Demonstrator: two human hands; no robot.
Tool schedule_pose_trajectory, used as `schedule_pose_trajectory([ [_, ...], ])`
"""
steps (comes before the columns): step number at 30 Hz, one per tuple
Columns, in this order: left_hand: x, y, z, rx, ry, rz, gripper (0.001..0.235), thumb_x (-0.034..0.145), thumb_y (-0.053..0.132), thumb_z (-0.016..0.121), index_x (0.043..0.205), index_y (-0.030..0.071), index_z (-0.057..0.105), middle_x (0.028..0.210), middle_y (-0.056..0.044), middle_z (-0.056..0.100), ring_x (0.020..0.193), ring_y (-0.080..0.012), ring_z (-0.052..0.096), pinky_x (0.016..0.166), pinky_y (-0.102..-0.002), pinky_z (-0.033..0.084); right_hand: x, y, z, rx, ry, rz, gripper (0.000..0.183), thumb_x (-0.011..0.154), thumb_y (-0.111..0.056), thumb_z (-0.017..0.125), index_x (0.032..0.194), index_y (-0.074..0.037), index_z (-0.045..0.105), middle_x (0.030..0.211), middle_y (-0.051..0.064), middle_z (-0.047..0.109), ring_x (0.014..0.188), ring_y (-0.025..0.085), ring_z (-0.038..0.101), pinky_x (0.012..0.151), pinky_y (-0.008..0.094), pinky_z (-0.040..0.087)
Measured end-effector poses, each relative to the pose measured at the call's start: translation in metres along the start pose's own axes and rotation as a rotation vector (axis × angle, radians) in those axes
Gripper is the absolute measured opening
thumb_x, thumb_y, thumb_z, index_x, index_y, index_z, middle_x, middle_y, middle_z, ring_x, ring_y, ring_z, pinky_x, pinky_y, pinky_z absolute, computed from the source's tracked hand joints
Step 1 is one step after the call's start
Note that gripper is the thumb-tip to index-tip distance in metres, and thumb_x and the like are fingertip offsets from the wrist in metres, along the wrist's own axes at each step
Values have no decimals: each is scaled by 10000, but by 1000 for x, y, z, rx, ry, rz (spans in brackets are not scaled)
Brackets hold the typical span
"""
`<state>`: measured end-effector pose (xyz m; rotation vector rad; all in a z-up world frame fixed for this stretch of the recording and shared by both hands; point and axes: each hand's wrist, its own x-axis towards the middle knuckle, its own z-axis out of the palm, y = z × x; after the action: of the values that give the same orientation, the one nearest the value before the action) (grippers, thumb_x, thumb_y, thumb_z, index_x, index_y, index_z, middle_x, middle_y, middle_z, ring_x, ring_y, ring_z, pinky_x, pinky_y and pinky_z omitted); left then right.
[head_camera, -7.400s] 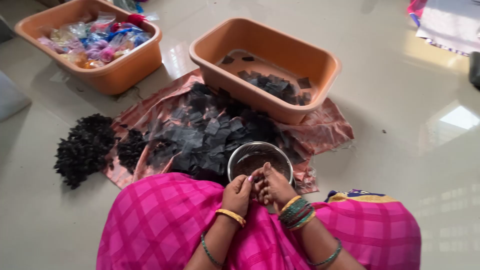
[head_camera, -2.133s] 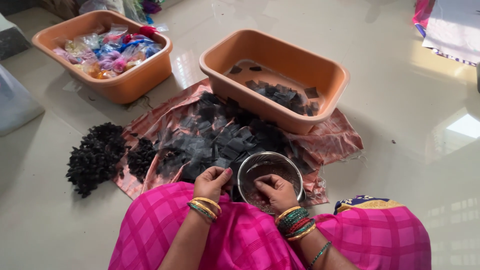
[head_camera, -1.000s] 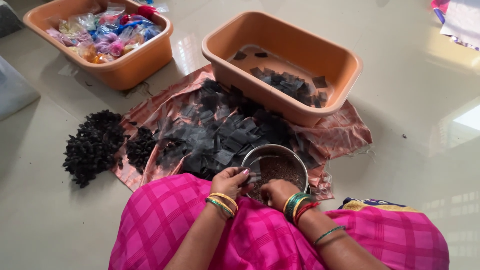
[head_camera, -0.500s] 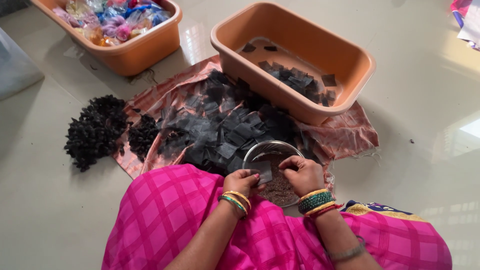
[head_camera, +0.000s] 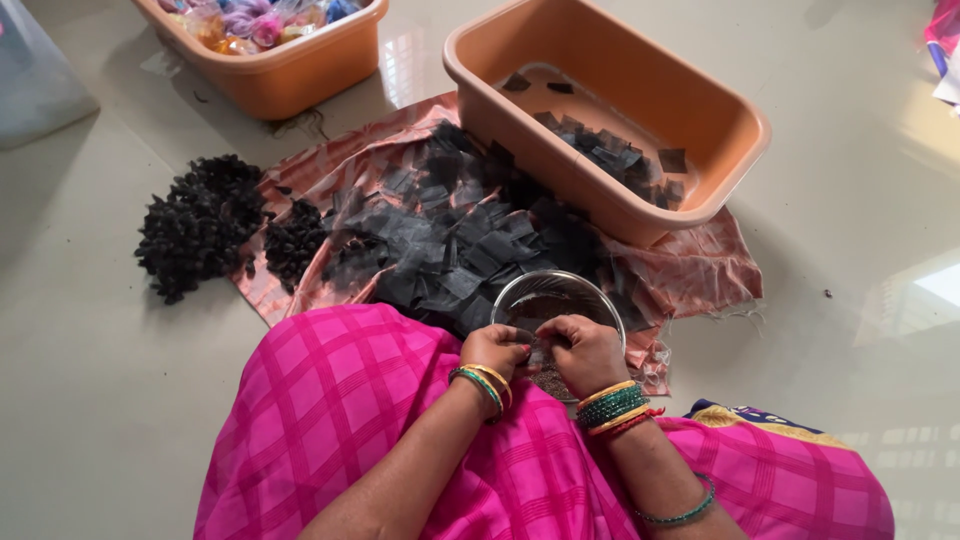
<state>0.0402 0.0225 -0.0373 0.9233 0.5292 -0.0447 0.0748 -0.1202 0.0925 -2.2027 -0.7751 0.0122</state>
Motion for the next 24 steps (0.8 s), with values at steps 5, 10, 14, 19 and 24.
schedule_pose_trajectory([
  [5,-2,2,2,28,13,6,186,902,-118,612,1071,-73,676,970,-158,734,809,-231,730,674,-361,668,-3,0,2,-13,0,-7,228,760,43,681,927,-76,780,904,116,763,829,246,762,744,326,600],
  [10,-2,2,1,63,28,-3,196,900,-121,608,1072,-60,681,984,-148,728,834,-230,725,678,-366,671,-3,0,3,-10,-9,-31,213,783,46,676,930,-72,776,910,119,761,828,249,757,743,325,594],
  [14,-4,4,-1,66,32,7,186,906,-114,609,1067,-55,679,986,-140,729,832,-224,725,674,-363,671,-3,-1,5,-5,-12,-22,205,784,43,680,923,-75,774,903,117,762,818,244,759,736,323,595],
  [19,-2,3,-3,80,42,8,174,907,-111,614,1062,-61,676,967,-143,737,802,-227,729,656,-358,664,-3,-4,4,-43,-46,-42,207,786,41,684,935,-74,771,896,116,759,812,244,752,726,324,590],
  [24,5,-4,-8,77,30,31,178,898,-121,631,1066,-86,678,940,-157,736,778,-233,728,653,-349,665,-5,-8,3,-38,-51,-41,323,705,108,620,937,-66,762,890,108,761,805,229,755,724,311,594],
])
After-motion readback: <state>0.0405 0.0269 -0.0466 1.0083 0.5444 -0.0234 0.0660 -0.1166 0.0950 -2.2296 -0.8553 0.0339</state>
